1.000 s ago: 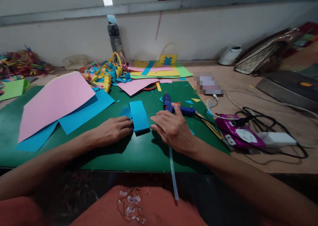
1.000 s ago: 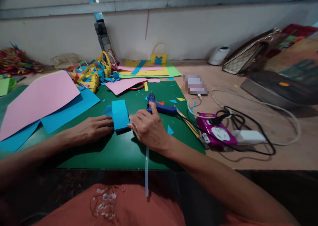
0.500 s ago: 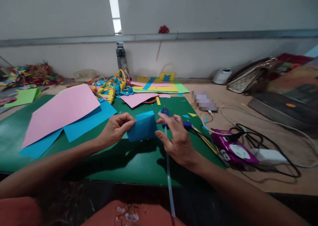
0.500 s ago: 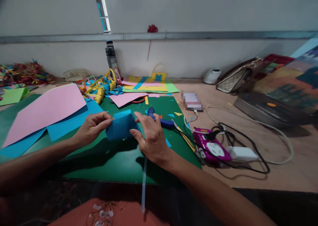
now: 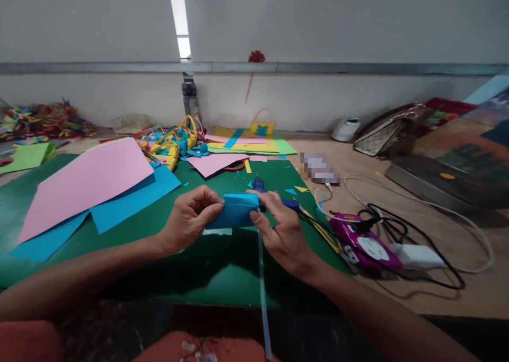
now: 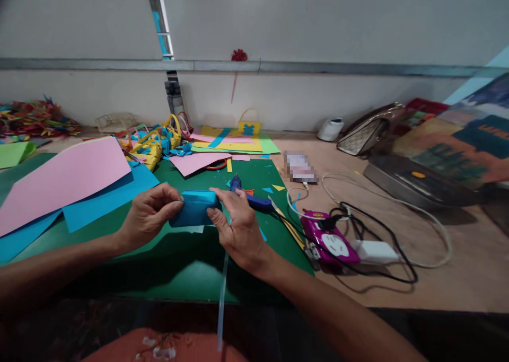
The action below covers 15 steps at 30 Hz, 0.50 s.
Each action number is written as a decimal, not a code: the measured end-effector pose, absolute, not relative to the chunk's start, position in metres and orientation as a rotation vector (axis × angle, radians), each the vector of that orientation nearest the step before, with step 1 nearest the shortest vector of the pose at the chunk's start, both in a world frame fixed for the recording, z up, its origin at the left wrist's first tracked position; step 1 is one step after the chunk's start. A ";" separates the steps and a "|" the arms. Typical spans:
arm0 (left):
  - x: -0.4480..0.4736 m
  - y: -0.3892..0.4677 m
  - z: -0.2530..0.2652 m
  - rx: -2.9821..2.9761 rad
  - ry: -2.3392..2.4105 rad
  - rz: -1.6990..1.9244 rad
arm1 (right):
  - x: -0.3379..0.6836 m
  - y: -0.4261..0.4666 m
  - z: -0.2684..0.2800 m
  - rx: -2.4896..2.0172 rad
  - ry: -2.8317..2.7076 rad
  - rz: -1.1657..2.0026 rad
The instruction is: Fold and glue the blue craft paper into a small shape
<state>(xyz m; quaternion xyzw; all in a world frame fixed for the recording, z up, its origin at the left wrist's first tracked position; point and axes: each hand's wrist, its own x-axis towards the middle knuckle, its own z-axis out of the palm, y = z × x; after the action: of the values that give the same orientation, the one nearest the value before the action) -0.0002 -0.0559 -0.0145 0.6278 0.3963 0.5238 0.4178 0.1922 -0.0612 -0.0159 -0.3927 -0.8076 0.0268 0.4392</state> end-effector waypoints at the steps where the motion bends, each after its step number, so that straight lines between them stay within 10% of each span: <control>1: 0.000 -0.056 -0.014 1.549 1.000 1.319 | 0.192 -0.062 -0.016 -0.981 -2.012 0.070; 15: -0.003 -0.068 -0.013 1.751 1.032 1.452 | 0.191 -0.064 -0.019 -0.983 -2.103 0.119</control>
<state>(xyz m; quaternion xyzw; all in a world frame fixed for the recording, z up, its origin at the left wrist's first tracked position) -0.0034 -0.0677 -0.0129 0.6651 0.3919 0.5515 0.3161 0.1906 -0.0643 -0.0187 -0.3879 -0.8303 0.0471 0.3974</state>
